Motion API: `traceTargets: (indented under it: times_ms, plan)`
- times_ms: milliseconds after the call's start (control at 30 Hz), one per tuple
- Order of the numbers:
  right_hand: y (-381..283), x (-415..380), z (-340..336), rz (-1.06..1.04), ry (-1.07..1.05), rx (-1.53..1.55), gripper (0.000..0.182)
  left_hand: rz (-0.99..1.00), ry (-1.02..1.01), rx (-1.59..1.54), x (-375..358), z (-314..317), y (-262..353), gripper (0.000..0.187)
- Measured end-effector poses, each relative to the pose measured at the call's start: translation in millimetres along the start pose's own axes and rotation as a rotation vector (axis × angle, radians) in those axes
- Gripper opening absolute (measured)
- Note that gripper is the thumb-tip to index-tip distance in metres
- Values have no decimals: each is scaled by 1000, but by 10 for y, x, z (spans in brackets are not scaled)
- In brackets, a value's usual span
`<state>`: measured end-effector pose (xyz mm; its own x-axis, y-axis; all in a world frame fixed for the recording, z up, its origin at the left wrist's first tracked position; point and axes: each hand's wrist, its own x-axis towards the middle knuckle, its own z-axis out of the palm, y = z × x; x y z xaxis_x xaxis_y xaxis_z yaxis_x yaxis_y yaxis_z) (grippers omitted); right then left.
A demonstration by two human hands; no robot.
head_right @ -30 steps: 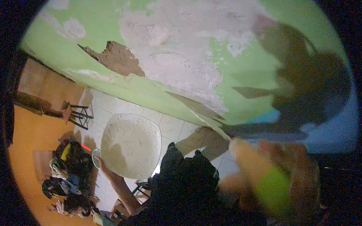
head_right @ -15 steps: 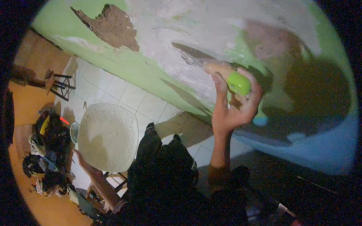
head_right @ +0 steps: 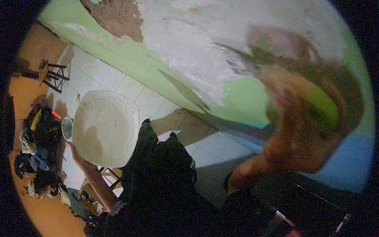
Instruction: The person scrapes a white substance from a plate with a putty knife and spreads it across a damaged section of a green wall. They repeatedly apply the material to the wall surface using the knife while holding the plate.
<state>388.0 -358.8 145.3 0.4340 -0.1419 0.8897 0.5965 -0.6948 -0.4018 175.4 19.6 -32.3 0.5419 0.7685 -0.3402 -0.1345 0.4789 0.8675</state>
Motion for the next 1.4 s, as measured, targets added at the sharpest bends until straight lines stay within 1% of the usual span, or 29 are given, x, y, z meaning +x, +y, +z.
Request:
traceTargets:
  times_ms: [100, 133, 200, 233, 300, 333, 367, 400, 433, 500, 533, 633, 667, 733, 767, 833, 867, 933, 967, 1033, 1067, 1133, 1167, 1233, 1267, 1333, 1367, 1400]
  plan:
    - [-83, 69, 138, -170, -177, 39, 44, -6, -42, -60, -52, 72, 33, 69]
    - [-65, 105, 174, -180, -175, 36, 44, -8, -51, -74, -67, 89, 41, 69]
    - [-30, 163, 244, -270, -309, -52, 42, -21, -49, -58, -68, 52, 48, 69]
    - [-69, 181, 224, -284, -309, -50, 42, -31, -42, -34, -61, 35, 35, 69]
    - [-185, 209, 139, -94, -160, 65, 44, -14, -41, -84, -52, 47, -11, 69]
    - [-181, 240, 58, -108, -170, 74, 44, 3, -43, -118, -52, 39, -46, 69]
    - [-133, 296, -62, -142, -123, 56, 45, 2, -30, -130, -49, 15, -71, 69]
    - [-163, 348, -87, -172, -73, 36, 45, -7, -20, -136, -42, -18, -75, 69]
    - [-185, 338, -44, -179, -81, 42, 45, -17, -11, -141, -43, -50, -82, 69]
    - [-287, 298, 85, -94, -111, 193, 48, -13, -1, -125, -48, -89, -84, 69]
    - [-306, 289, 121, -99, -111, 190, 48, -8, -2, -104, -46, -87, -89, 68]
    - [-280, 232, 227, -396, -429, -137, 51, -25, 36, -142, -51, -1, -82, 68]
    - [-266, 245, 204, -401, -425, -140, 51, -24, 32, -147, -50, 13, -75, 68]
    - [-231, 286, 137, -344, -276, -207, 49, -10, 19, -166, -57, 25, -78, 69]
    - [-261, 292, 103, -349, -278, -205, 49, -11, 23, -171, -52, 18, -86, 69]
    - [-327, 303, 38, -171, -28, 59, 46, -15, 40, -166, -29, -19, -105, 69]
    - [-289, 273, 43, -172, -30, 62, 46, -13, 43, -169, -14, -44, -115, 69]
    - [-223, 171, 63, -64, -115, 341, 43, 14, 102, -61, 26, -91, -156, 69]
    - [-210, 168, 71, -66, -113, 337, 43, 12, 97, -63, 35, -94, -163, 69]
    - [-184, 147, 133, -504, -418, -159, 42, 22, 42, -175, 63, -92, -227, 69]
    - [-148, 123, 129, -507, -415, -164, 42, 21, 36, -179, 74, -101, -258, 69]
    - [-64, 105, 147, -364, -373, -227, 42, 24, 33, -206, 95, -130, -289, 68]
    - [-6, 145, 117, -372, -374, -224, 42, 24, 37, -213, 105, -140, -301, 68]
    - [8, 280, 66, -397, -73, -54, 44, 16, 53, -235, 109, -169, -268, 67]
    - [-3, 277, 74, -400, -78, -50, 44, 14, 60, -238, 104, -166, -267, 67]
    - [-175, 240, 151, -292, -27, 87, 43, 25, 108, -168, 99, -143, -270, 68]
    - [-211, 208, 193, -293, -28, 86, 43, 22, 108, -168, 109, -142, -274, 68]
    - [-230, 181, 250, -389, -220, -51, 41, 22, 90, -174, 119, -144, -280, 67]
